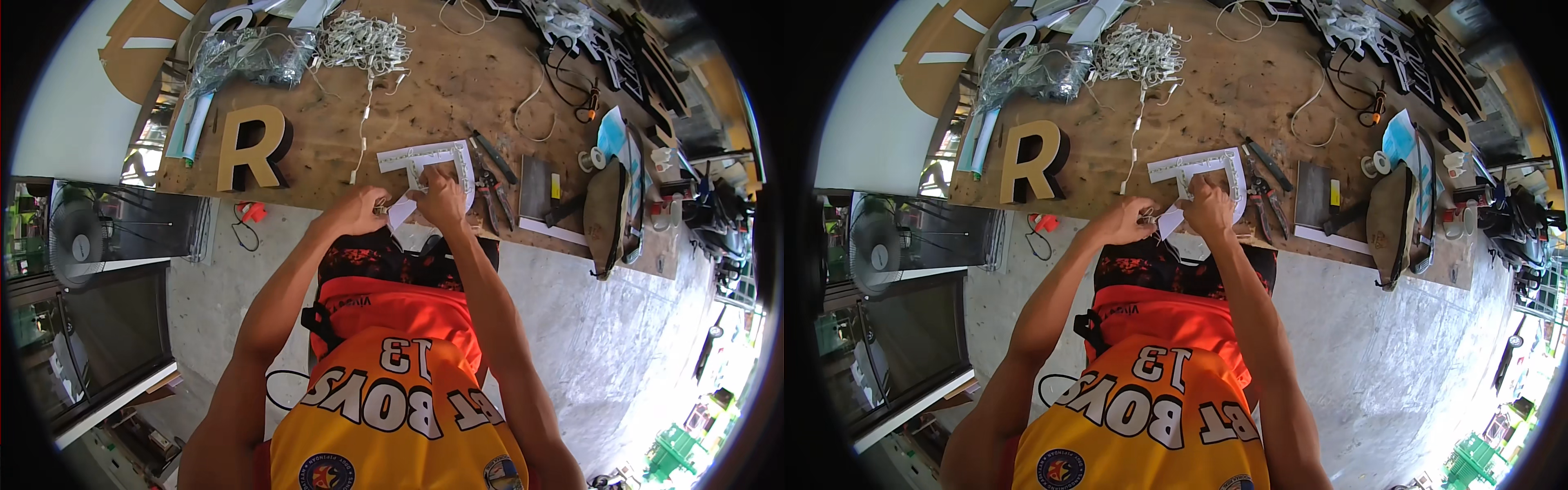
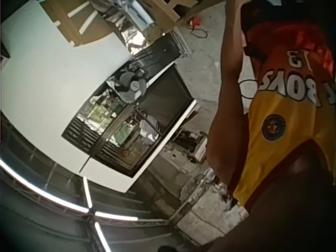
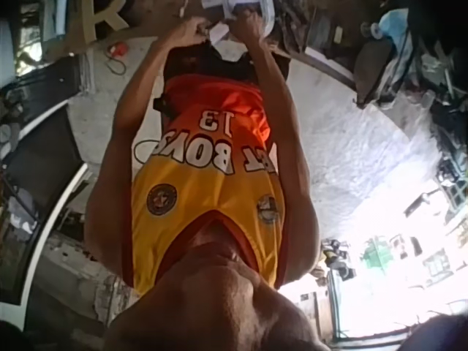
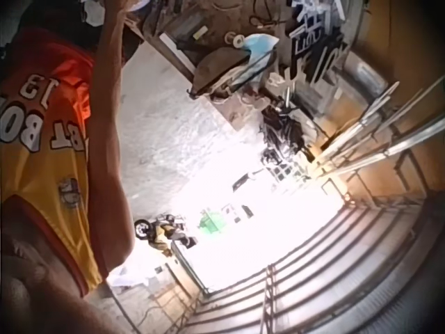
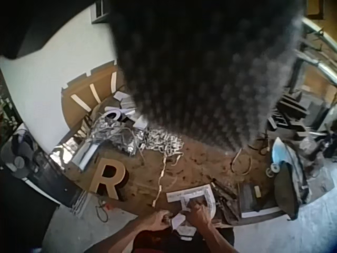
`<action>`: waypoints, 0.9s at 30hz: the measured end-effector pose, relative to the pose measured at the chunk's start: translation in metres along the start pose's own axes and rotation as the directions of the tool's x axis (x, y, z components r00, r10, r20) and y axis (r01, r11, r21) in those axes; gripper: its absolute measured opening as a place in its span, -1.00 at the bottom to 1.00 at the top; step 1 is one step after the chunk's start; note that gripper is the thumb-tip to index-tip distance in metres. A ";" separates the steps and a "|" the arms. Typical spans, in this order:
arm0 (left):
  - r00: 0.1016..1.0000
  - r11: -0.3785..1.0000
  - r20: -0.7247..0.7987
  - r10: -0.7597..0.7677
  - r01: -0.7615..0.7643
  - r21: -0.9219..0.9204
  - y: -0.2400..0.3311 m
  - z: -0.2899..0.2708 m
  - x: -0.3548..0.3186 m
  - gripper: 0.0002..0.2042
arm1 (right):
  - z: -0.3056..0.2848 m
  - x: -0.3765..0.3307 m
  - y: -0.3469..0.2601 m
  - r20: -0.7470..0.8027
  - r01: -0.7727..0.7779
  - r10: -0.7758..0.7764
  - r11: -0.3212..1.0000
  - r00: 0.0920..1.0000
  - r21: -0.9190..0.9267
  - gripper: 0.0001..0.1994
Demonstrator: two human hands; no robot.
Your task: Assembling and gluing components of a 3D sign letter 'P'.
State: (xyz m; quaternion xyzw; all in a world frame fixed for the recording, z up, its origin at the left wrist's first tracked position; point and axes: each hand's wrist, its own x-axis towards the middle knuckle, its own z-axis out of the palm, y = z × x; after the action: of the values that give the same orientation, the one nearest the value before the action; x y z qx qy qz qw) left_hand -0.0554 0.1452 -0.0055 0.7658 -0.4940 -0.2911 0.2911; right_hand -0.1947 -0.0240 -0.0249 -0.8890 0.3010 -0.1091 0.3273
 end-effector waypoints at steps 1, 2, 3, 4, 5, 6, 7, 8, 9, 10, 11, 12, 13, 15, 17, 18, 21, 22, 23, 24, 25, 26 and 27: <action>1.000 1.000 -0.012 0.024 -0.024 -0.007 -0.003 -0.006 0.000 -0.71 | -0.001 0.001 0.001 0.009 -0.005 0.005 1.000 1.000 -0.001 -0.66; 0.999 0.997 0.028 -0.021 0.019 0.068 -0.006 -0.014 0.001 -0.73 | -0.001 0.003 0.001 -0.005 0.002 -0.002 1.000 1.000 0.009 -0.66; 0.996 0.987 0.062 -0.068 0.059 0.146 -0.008 -0.024 0.004 -0.75 | -0.001 0.002 0.000 -0.005 0.007 -0.007 1.000 1.000 -0.005 -0.66; 0.985 0.962 0.097 -0.146 0.118 0.246 -0.009 -0.035 0.005 -0.77 | -0.001 0.002 0.000 -0.036 -0.004 0.003 1.000 0.999 -0.012 -0.65; 0.991 0.970 0.072 -0.111 0.092 0.227 -0.011 -0.046 0.006 -0.77 | 0.000 0.001 0.000 -0.062 -0.013 0.012 1.000 0.998 -0.016 -0.65; 0.990 0.968 0.017 -0.143 0.136 0.211 -0.012 -0.059 0.004 -0.79 | 0.001 0.000 -0.001 -0.054 -0.039 0.038 0.999 0.998 -0.013 -0.64; 0.978 0.955 -0.018 -0.208 0.207 0.210 -0.012 -0.070 -0.002 -0.80 | 0.001 -0.001 0.000 -0.080 -0.018 0.017 1.000 0.997 -0.019 -0.64; 0.972 0.964 -0.068 -0.223 0.230 0.130 -0.015 -0.083 -0.007 -0.80 | 0.003 -0.003 0.000 -0.079 -0.039 0.037 0.999 0.996 -0.020 -0.64; 0.958 0.960 -0.101 -0.267 0.274 0.063 -0.018 -0.098 -0.009 -0.80 | 0.003 -0.005 0.000 -0.080 -0.060 0.058 0.998 0.995 -0.021 -0.63; 0.969 0.974 -0.176 -0.175 0.197 0.116 -0.023 -0.115 -0.011 -0.81 | 0.003 -0.006 0.001 -0.072 -0.082 0.081 0.997 0.994 -0.008 -0.63; 0.967 0.978 -0.244 -0.079 0.123 0.169 -0.030 -0.132 -0.010 -0.81 | 0.004 -0.007 0.001 -0.086 -0.082 0.079 0.996 0.993 -0.021 -0.63; 0.966 0.978 -0.247 -0.076 0.120 0.171 -0.036 -0.148 -0.007 -0.81 | 0.003 -0.007 0.002 -0.098 -0.103 0.101 0.995 0.990 -0.015 -0.63; 0.961 0.947 -0.253 -0.115 0.184 0.265 -0.044 -0.165 -0.003 -0.80 | 0.003 -0.007 0.002 -0.109 -0.120 0.118 0.993 0.987 -0.011 -0.63; 0.947 0.901 -0.275 -0.164 0.257 0.348 -0.058 -0.185 0.002 -0.79 | 0.002 -0.007 0.002 -0.111 -0.124 0.122 0.992 0.986 -0.009 -0.63; 0.890 0.856 -0.432 0.146 0.106 0.507 -0.065 -0.186 0.010 -0.78 | 0.000 -0.007 0.000 -0.104 -0.131 0.128 0.991 0.986 -0.022 -0.63; 0.853 0.808 -0.471 0.224 0.107 0.579 -0.067 -0.183 0.011 -0.77 | 0.000 -0.007 -0.001 -0.080 -0.145 0.143 0.989 0.987 -0.025 -0.63; 0.900 0.915 -0.405 0.163 0.016 0.404 -0.057 -0.131 0.019 -0.68 | 0.001 -0.011 -0.003 -0.129 -0.119 0.117 0.993 0.985 -0.006 -0.66; 0.902 0.912 -0.341 0.265 -0.120 0.392 -0.052 -0.111 0.021 -0.67 | 0.001 -0.011 -0.004 -0.123 -0.122 0.122 0.992 0.985 0.005 -0.68; 0.922 0.898 -0.246 0.300 -0.186 0.398 -0.046 -0.089 0.024 -0.65 | 0.002 -0.013 -0.004 -0.140 -0.105 0.104 0.994 0.985 -0.002 -0.68; 0.916 0.873 -0.164 0.365 -0.275 0.404 -0.042 -0.071 0.028 -0.64 | 0.003 -0.014 -0.004 -0.190 -0.009 0.013 1.000 0.982 0.023 -0.70; 0.918 0.878 -0.172 0.359 -0.269 0.397 -0.041 -0.061 0.032 -0.64 | 0.004 -0.015 -0.004 -0.239 0.089 -0.077 0.995 0.968 0.043 -0.73; 0.909 0.837 -0.147 0.390 -0.283 0.468 -0.041 -0.051 0.035 -0.64 | 0.004 -0.016 -0.004 -0.265 0.177 -0.153 0.982 0.952 0.069 -0.75; 0.901 0.791 -0.119 0.418 -0.296 0.535 -0.042 -0.042 0.038 -0.65 | 0.004 -0.016 -0.004 -0.277 0.186 -0.164 0.981 0.947 0.054 -0.75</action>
State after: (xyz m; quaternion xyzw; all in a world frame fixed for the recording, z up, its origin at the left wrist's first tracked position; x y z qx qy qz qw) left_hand 0.0133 0.1313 -0.0144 0.7352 -0.6518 0.0001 0.1862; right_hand -0.2043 -0.0095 -0.0247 -0.8752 0.2582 -0.2704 0.3071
